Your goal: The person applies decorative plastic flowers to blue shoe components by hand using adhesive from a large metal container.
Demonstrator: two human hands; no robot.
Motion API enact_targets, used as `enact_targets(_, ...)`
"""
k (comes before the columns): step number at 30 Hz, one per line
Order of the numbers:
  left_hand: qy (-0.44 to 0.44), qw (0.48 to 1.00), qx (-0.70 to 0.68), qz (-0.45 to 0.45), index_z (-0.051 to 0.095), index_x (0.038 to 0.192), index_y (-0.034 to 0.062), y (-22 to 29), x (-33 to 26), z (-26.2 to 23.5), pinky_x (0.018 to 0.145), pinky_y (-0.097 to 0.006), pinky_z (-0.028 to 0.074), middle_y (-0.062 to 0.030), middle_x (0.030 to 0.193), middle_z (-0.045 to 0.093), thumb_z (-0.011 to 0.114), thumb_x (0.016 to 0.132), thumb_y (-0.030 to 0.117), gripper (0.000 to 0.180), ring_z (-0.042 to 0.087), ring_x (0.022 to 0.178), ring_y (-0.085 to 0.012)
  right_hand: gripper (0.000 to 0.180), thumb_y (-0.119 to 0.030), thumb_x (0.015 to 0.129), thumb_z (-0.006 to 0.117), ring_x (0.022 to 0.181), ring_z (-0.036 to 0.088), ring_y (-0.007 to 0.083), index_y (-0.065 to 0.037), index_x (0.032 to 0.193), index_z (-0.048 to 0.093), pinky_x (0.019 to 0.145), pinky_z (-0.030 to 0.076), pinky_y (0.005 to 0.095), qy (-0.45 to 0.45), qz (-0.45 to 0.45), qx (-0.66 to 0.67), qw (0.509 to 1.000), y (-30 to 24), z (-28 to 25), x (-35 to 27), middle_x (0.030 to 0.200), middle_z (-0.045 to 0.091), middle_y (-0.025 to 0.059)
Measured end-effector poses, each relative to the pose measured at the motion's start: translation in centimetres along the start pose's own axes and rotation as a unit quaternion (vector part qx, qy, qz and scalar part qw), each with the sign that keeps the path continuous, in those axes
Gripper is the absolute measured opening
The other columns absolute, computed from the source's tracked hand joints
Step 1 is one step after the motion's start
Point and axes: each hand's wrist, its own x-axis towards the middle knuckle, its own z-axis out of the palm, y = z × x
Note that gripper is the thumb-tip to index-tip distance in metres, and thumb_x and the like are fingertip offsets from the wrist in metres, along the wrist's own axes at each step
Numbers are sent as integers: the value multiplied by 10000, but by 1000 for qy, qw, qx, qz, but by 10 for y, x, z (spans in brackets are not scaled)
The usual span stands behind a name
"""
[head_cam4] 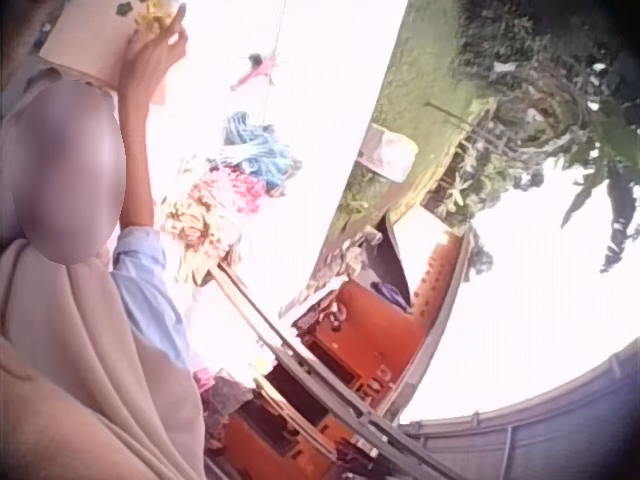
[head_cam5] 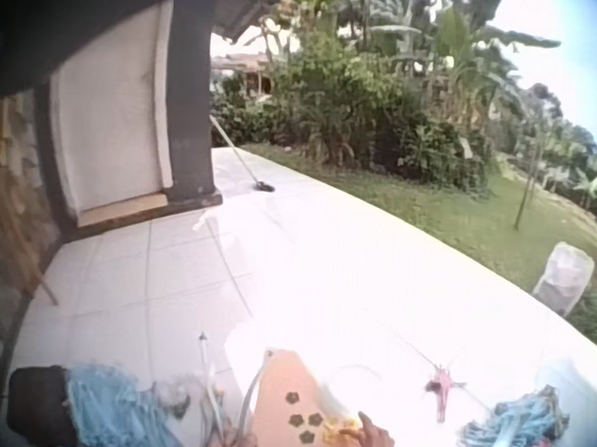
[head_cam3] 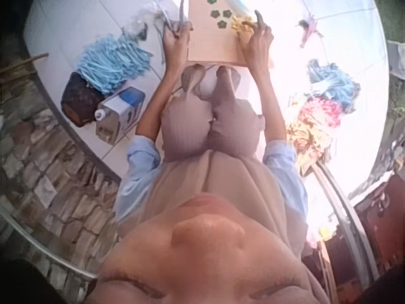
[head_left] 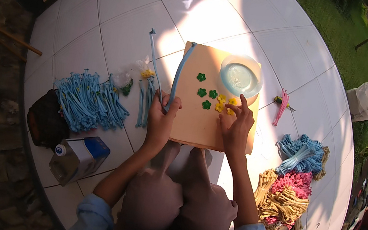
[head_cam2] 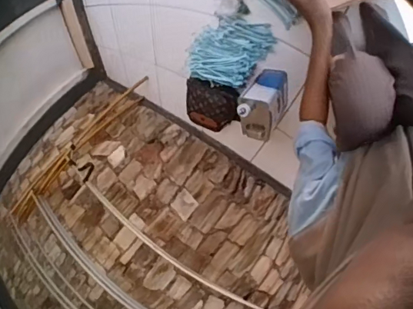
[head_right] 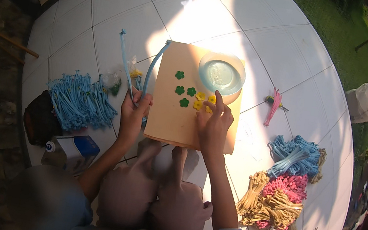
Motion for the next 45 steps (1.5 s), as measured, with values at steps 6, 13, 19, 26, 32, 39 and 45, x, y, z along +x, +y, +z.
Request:
enact_targets(6,16,995,89,34,325,811,52,-23,9,19,550,-197,394,-29,751,523,575,880,86,261,417,572,-28,671,-115,751,648,1064,425,249,-70,1341,332,944,291,431,-13,-18,-47,999,2,6,8,988,611,13)
enact_targets(13,-32,984,173,18,357,797,36,-13,10,30,477,-196,324,-19,749,581,631,821,54,276,321,515,-31,756,-44,694,688,1033,448,272,-71,1330,280,933,308,422,16,-36,61,997,4,5,2,997,605,32)
enact_targets(19,-98,974,202,2,365,790,44,-1,4,32,459,-206,312,-4,729,564,680,796,96,320,320,512,-32,782,-14,676,718,982,503,290,-87,1302,254,891,350,424,30,-137,160,977,-18,-16,1,1007,607,65)
enact_targets(26,-108,990,77,-38,335,774,89,17,-3,25,581,-180,384,-18,772,594,678,814,125,348,449,639,-32,631,-29,677,738,955,512,260,-83,1200,391,859,385,419,68,-255,133,955,-42,-37,4,975,616,56)
enact_targets(32,-151,981,34,-121,295,778,116,65,-22,24,716,-184,413,-35,798,600,667,829,163,378,498,750,-36,395,-3,682,732,904,531,221,-73,1014,529,834,408,406,49,-327,71,941,-64,-68,1,968,622,39)
enact_targets(39,-169,984,40,42,299,852,100,130,-70,29,598,-180,372,-84,774,607,479,921,84,193,447,641,-32,638,79,725,680,817,562,155,-55,1228,313,795,428,295,156,-106,423,886,-131,-123,-11,823,594,69)
enact_targets(45,-123,953,130,245,335,916,46,153,-110,44,564,-250,428,-90,740,602,425,948,75,100,522,617,-68,630,51,778,618,808,579,159,-23,1285,251,787,443,269,50,143,707,691,-184,-159,-32,817,588,84)
